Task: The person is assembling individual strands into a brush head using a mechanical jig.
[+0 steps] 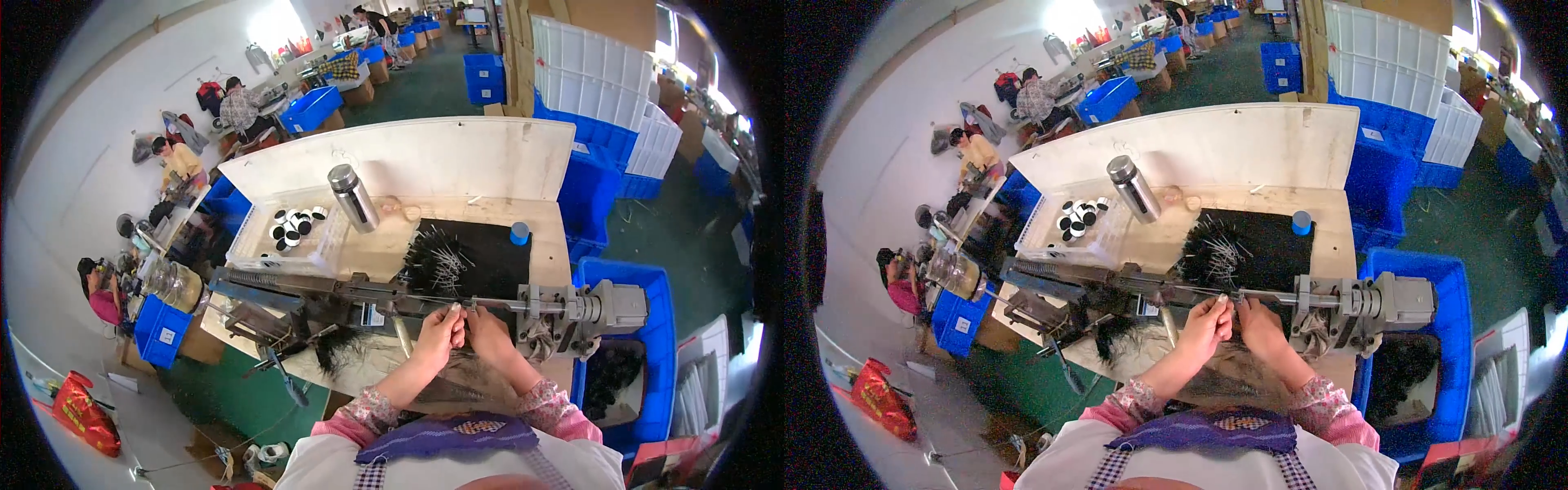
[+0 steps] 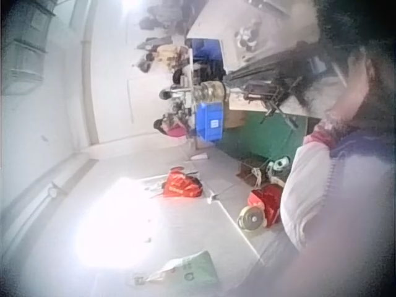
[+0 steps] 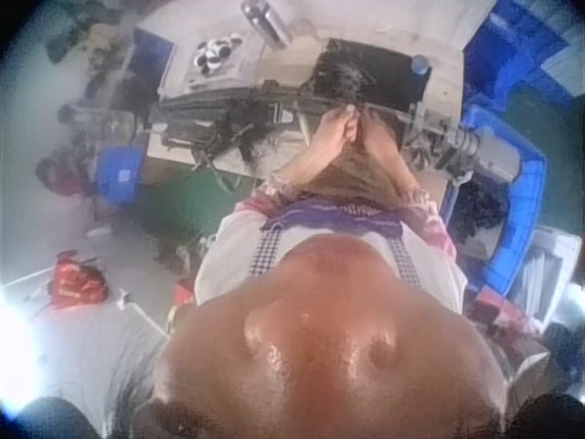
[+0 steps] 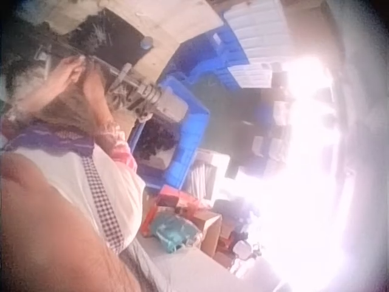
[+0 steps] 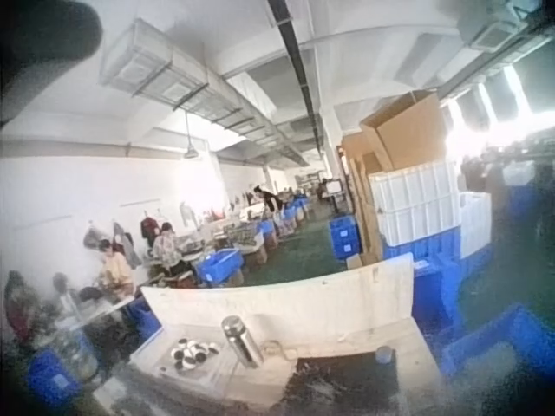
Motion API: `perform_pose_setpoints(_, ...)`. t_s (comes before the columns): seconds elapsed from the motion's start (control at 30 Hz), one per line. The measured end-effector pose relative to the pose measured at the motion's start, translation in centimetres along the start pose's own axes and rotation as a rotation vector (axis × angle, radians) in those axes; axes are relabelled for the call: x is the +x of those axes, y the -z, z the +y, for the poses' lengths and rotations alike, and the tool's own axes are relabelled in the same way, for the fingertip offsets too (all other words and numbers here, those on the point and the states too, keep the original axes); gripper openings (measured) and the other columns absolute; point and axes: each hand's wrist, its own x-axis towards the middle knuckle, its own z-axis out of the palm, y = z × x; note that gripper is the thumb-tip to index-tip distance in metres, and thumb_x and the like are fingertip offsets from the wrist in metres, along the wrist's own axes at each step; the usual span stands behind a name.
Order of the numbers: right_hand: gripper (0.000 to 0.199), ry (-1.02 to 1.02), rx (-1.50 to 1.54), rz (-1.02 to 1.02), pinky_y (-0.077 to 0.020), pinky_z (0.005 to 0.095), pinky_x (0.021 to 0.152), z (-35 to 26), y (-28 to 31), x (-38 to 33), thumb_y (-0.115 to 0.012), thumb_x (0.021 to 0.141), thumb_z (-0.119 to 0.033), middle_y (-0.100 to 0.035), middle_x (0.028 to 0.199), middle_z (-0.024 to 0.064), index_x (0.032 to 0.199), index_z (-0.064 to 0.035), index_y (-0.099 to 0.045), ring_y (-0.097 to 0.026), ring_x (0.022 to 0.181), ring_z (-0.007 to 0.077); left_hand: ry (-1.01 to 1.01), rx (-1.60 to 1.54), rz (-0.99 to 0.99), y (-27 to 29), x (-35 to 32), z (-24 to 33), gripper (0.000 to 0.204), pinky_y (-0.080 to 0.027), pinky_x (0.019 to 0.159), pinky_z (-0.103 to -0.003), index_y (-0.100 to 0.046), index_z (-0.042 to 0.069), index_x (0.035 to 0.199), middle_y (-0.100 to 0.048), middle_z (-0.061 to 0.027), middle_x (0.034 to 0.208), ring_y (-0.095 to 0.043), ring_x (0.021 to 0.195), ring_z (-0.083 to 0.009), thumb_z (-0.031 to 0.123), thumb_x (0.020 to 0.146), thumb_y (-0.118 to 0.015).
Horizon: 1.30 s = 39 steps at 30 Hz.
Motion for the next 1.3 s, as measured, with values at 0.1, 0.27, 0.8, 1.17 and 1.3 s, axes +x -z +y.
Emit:
perform_pose_setpoints(0.1, 0.018, 0.022, -0.003, 0.035, -0.0506, 0.0459, 0.066, 0.4, -0.4, -0.2, -0.049, 0.084, -0.009, -0.056, 0.093, 0.017, 0.101, -0.0031, -0.052, -0.061, 0.085, 0.0353, -0.016, -0.06, 0.03, 0.0, -0.2, -0.1, 0.023, -0.031, 0.047, -0.025, -0.055, 0.007, 0.085, -0.04, 0.0056, 0.061, -0.038, 0.048, -0.0078, 0.027, 0.096, -0.054)
perform_pose_setpoints(0.27, 0.022, 0.012, -0.063, 0.02, -0.0503, 0.0463, 0.067, 1.0, -0.9, 0.1, -0.055, 0.081, -0.01, -0.055, 0.097, 0.016, 0.102, -0.0042, -0.053, -0.06, 0.087, 0.0366, -0.018, -0.155, 0.078, 1.5, 0.3, 0.8, 0.02, -0.031, 0.046, -0.026, -0.055, 0.007, 0.085, -0.041, 0.0057, 0.06, -0.038, 0.046, -0.0083, 0.025, 0.096, -0.055)
perform_pose_setpoints(0.8, 0.024, -0.049, -0.006, 0.041, -0.0488, 0.0476, 0.069, 1.2, -1.2, -0.1, -0.065, 0.08, -0.017, -0.058, 0.093, 0.0194, 0.094, -0.0043, -0.05, -0.06, 0.084, 0.0409, -0.117, -0.052, 0.137, 0.2, -0.4, 0.3, 0.025, -0.039, 0.05, -0.026, -0.055, 0.006, 0.086, -0.044, 0.0036, 0.062, -0.039, 0.047, -0.0079, 0.029, 0.097, -0.051)
perform_pose_setpoints(1.17, 0.029, 0.152, 0.423, -0.022, -0.0512, 0.0414, 0.072, -2.4, 4.9, -4.6, -0.065, 0.083, -0.016, -0.061, 0.096, 0.0182, 0.107, -0.0025, -0.056, -0.062, 0.086, 0.0367, -0.058, -0.003, 0.14, 1.0, -1.0, 1.5, 0.024, -0.035, 0.05, -0.024, -0.054, 0.006, 0.087, -0.041, 0.0049, 0.061, -0.034, 0.048, -0.0067, 0.028, 0.098, -0.05)
perform_pose_setpoints(1.3, 0.017, 0.124, 0.616, 0.11, -0.0501, 0.0299, 0.068, -3.3, 15.1, -6.0, -0.071, 0.075, -0.004, -0.067, 0.082, 0.0107, 0.091, -0.0022, -0.068, -0.065, 0.078, 0.0205, -0.072, 0.003, 0.189, 0.3, -1.3, 1.9, 0.023, -0.041, 0.053, -0.027, -0.054, 0.006, 0.087, -0.037, 0.005, 0.058, -0.035, 0.047, -0.0081, 0.026, 0.097, -0.051)
